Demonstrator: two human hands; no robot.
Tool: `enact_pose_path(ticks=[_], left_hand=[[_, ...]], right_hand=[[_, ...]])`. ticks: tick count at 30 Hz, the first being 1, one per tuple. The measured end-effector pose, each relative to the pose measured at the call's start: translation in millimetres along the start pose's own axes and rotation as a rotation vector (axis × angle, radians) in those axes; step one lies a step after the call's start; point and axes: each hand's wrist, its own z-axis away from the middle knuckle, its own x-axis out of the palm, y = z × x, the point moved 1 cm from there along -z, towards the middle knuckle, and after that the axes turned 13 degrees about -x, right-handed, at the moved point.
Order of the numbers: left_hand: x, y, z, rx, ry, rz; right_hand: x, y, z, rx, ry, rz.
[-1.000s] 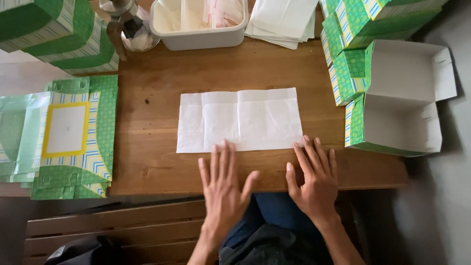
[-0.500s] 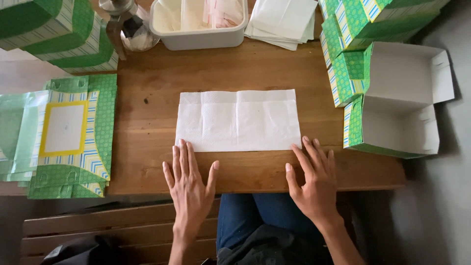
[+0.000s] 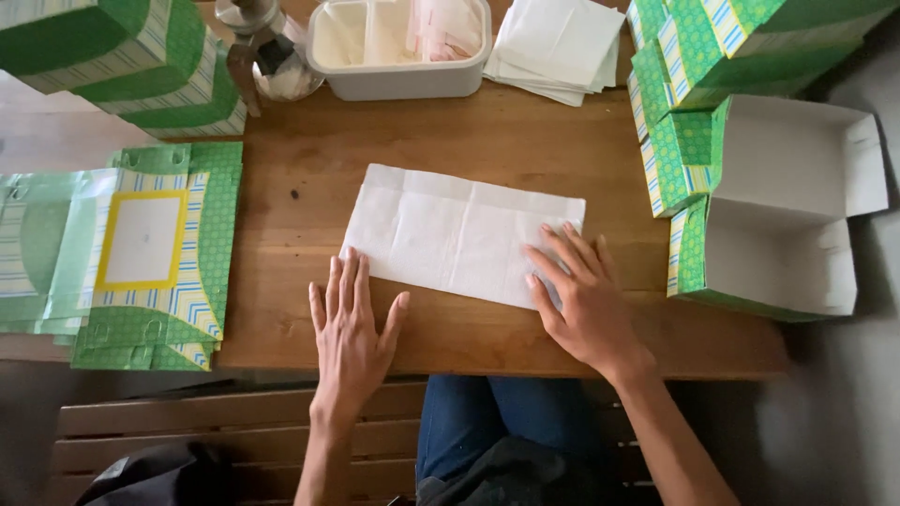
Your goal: The person assembles a small white cardboard box by folding and tucking its flaps. They then fold a white tissue paper into a smaller rectangle. The workspace contains stacks of similar green-patterned boxes and a container of supplies.
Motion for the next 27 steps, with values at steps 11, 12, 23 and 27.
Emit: enact_pose_path(ticks=[11,12,23,27], left_hand=[[36,-4,-109,0.168,0.010,0.021],[46,-4,-124,0.239,-0.016,0.046],[74,19,-199,0.326,-0.195,0.212],[69,22,-194,0.293,-0.116,0.166]], right_hand=[[-11,-11,18,-0.007,0.022,0.147],[-14,-6,11,0.020,0.012,0.090],[4,54,-100,0.193,-0.030,-0.096],[59,99,-119,0.197,-0.033,0.019]])
